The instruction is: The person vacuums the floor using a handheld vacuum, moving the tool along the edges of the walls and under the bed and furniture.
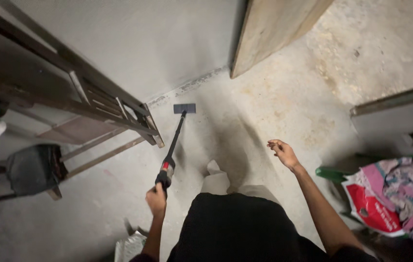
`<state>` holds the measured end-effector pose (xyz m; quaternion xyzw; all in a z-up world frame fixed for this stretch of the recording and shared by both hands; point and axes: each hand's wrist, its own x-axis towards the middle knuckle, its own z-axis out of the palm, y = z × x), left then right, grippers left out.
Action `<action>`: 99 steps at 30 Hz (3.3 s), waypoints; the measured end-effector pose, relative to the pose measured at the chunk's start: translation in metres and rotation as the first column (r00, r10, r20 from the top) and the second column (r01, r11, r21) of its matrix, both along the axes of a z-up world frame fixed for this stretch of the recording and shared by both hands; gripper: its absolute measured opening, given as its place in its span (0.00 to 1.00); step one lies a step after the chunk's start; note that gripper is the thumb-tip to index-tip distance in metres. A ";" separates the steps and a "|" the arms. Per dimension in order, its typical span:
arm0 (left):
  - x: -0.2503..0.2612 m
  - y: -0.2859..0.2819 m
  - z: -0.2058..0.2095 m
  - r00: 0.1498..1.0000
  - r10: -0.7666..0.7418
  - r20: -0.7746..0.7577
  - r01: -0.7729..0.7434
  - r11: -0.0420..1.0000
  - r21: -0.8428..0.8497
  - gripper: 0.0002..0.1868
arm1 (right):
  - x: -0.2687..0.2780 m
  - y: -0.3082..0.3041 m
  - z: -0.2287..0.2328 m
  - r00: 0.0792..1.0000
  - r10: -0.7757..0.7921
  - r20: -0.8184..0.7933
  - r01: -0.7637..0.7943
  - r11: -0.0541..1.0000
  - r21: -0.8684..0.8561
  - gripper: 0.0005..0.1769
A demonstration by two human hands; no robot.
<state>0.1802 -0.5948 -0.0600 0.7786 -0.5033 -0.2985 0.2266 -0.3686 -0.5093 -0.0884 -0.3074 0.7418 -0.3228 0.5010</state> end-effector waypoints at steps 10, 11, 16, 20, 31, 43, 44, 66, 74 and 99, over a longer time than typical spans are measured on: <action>0.191 0.060 0.022 0.976 -0.202 0.079 0.191 0.973 0.133 0.26 | 0.087 0.070 -0.003 0.990 -0.140 -0.028 0.138 0.989 -0.053 0.22; 0.208 0.062 0.028 0.974 -0.212 0.076 0.198 0.967 0.159 0.26 | 0.098 0.081 -0.003 0.988 -0.152 -0.026 0.150 0.987 -0.052 0.22; 0.265 0.061 0.052 0.980 -0.198 -0.007 0.194 0.947 0.255 0.26 | 0.165 0.137 0.004 0.955 -0.296 0.019 0.296 0.955 0.029 0.20; 0.272 0.028 0.045 0.952 -0.296 -0.080 0.306 0.934 0.182 0.25 | 0.220 0.164 0.004 0.925 -0.377 0.054 0.376 0.926 0.020 0.20; 0.060 -0.223 -0.053 0.843 -0.513 -0.160 0.531 0.842 0.096 0.33 | 0.313 0.146 0.014 0.799 -0.601 0.009 0.599 0.797 0.076 0.21; 0.009 -0.359 -0.050 0.735 -0.657 -0.166 0.676 0.727 0.119 0.34 | 0.413 0.036 0.017 0.645 -0.764 0.003 0.762 0.643 0.073 0.22; 0.019 -0.359 -0.057 0.757 -0.612 -0.229 0.653 0.720 0.235 0.35 | 0.418 0.033 0.016 0.642 -0.767 0.003 0.765 0.640 0.076 0.22; 0.204 -0.294 0.001 0.649 -0.759 -0.056 0.760 0.644 0.090 0.32 | 0.440 0.052 0.002 0.668 -0.743 0.037 0.742 0.669 0.041 0.21; -0.015 -0.315 -0.048 0.683 -0.713 -0.155 0.725 0.688 0.029 0.35 | 0.474 0.091 0.008 0.562 -0.827 -0.001 0.825 0.561 0.075 0.22; 0.230 -0.333 -0.010 0.502 -0.865 0.015 0.846 0.494 0.199 0.29 | 0.528 0.034 -0.015 0.616 -0.787 0.038 0.783 0.616 0.078 0.22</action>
